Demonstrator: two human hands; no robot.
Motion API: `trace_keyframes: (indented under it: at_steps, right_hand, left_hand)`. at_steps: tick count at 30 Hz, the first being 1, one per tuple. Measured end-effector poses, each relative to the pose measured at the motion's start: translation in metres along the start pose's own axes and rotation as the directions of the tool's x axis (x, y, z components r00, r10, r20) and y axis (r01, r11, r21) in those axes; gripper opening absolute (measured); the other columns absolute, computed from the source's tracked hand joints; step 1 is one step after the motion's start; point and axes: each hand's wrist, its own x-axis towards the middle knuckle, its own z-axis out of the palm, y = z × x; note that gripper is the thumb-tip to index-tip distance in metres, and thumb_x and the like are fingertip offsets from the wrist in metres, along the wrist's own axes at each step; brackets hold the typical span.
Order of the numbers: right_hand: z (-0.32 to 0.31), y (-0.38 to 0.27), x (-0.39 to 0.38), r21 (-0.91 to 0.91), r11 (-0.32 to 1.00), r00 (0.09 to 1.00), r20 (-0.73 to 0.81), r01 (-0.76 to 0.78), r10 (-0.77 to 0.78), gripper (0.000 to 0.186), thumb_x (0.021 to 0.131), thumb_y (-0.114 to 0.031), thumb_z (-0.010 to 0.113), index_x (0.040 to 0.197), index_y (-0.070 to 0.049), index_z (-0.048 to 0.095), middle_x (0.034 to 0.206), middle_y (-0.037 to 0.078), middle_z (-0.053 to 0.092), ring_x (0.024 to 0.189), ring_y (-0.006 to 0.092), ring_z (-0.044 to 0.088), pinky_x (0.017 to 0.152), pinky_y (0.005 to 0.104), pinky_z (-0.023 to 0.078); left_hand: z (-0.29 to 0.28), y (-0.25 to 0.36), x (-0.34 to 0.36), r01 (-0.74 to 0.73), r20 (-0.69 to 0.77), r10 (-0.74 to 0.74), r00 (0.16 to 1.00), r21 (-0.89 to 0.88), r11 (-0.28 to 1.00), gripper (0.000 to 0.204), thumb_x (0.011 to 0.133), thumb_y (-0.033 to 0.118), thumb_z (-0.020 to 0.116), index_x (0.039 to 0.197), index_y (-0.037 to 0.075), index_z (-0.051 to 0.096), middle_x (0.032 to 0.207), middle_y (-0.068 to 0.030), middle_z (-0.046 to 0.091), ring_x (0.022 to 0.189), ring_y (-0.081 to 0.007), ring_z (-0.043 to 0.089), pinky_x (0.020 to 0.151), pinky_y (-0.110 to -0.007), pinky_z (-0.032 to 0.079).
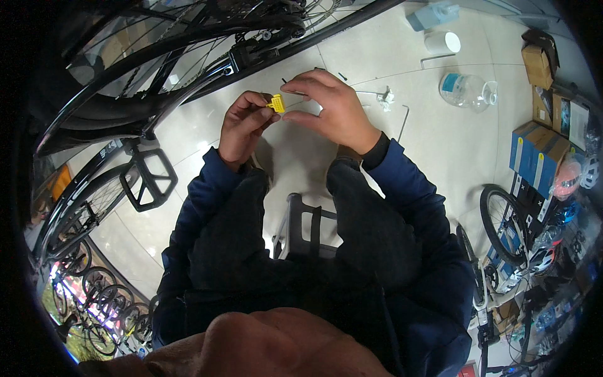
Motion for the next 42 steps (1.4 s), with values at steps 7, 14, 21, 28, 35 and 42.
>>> trace_keyframes:
  at_steps: [7, 14, 21, 28, 35, 42]
  right_hand:
    - [-0.003, 0.003, 0.001, -0.035, 0.999, 0.997, 0.071, 0.008, -0.005, 0.041, 0.076, -0.011, 0.086, 0.115, -0.008, 0.072, 0.112, 0.008, 0.067, 0.098, 0.0245, 0.070, 0.085, 0.0323, 0.058]
    - [-0.002, 0.012, 0.002, 0.278, 0.933, 0.972, 0.114, -0.230, 0.206, 0.037, 0.082, -0.005, 0.081, 0.117, -0.005, 0.069, 0.104, 0.003, 0.067, 0.091, 0.0133, 0.066, 0.076, 0.0251, 0.055]
    - [-0.018, 0.025, 0.024, 0.854, 0.218, 0.798, 0.309, -0.472, 0.517, 0.042, 0.104, -0.033, 0.060, 0.121, 0.005, 0.062, 0.100, 0.005, 0.061, 0.080, 0.0047, 0.048, 0.050, 0.0142, 0.034]
    - [-0.017, 0.021, 0.048, 0.851, 0.141, 0.791, 0.392, -0.506, 0.470, 0.042, 0.104, -0.033, 0.059, 0.122, 0.005, 0.059, 0.103, 0.007, 0.062, 0.081, 0.0064, 0.050, 0.049, 0.0151, 0.035]
    - [-0.022, 0.025, 0.051, 0.836, 0.139, 0.785, 0.423, -0.531, 0.453, 0.040, 0.104, -0.033, 0.058, 0.120, 0.004, 0.058, 0.104, 0.008, 0.062, 0.081, 0.0073, 0.050, 0.049, 0.0151, 0.034]
    - [-0.020, 0.028, 0.052, 0.844, 0.057, 0.791, 0.474, -0.533, 0.386, 0.038, 0.103, -0.035, 0.059, 0.119, -0.001, 0.057, 0.103, 0.007, 0.059, 0.082, 0.0080, 0.049, 0.050, 0.0144, 0.035]
  left_hand:
    - [0.001, 0.001, 0.001, 0.029, 0.027, -0.028, 0.999, -0.055, 0.998, 0.020, 0.094, -0.005, 0.063, 0.112, 0.003, 0.061, 0.113, -0.0074, 0.064, 0.103, -0.0162, 0.064, 0.094, -0.030, 0.053]
    - [0.009, 0.007, -0.002, -0.091, -0.076, 0.099, 0.992, 0.102, 0.991, 0.023, 0.092, -0.002, 0.067, 0.113, 0.003, 0.061, 0.112, -0.0066, 0.063, 0.099, -0.0139, 0.063, 0.089, -0.029, 0.053]
    - [0.025, 0.045, 0.006, -0.432, 0.064, 0.786, 0.615, 0.861, 0.268, 0.049, 0.079, 0.001, 0.080, 0.124, 0.003, 0.060, 0.120, -0.0090, 0.054, 0.077, -0.0115, 0.058, 0.068, -0.026, 0.052]
    - [0.035, 0.079, 0.018, -0.328, 0.070, 0.722, 0.688, 0.918, 0.223, 0.054, 0.073, 0.006, 0.086, 0.123, 0.006, 0.066, 0.123, -0.0057, 0.062, 0.067, -0.0132, 0.057, 0.059, -0.025, 0.051]
    - [0.027, 0.084, 0.018, -0.376, 0.080, 0.703, 0.706, 0.885, 0.277, 0.040, 0.077, 0.008, 0.084, 0.114, 0.007, 0.070, 0.114, -0.0063, 0.069, 0.077, -0.0192, 0.069, 0.062, -0.028, 0.056]
    - [0.020, 0.082, 0.018, -0.413, 0.099, 0.719, 0.687, 0.868, 0.275, 0.044, 0.077, 0.006, 0.084, 0.118, 0.007, 0.070, 0.120, -0.0080, 0.069, 0.064, -0.0127, 0.059, 0.060, -0.025, 0.051]
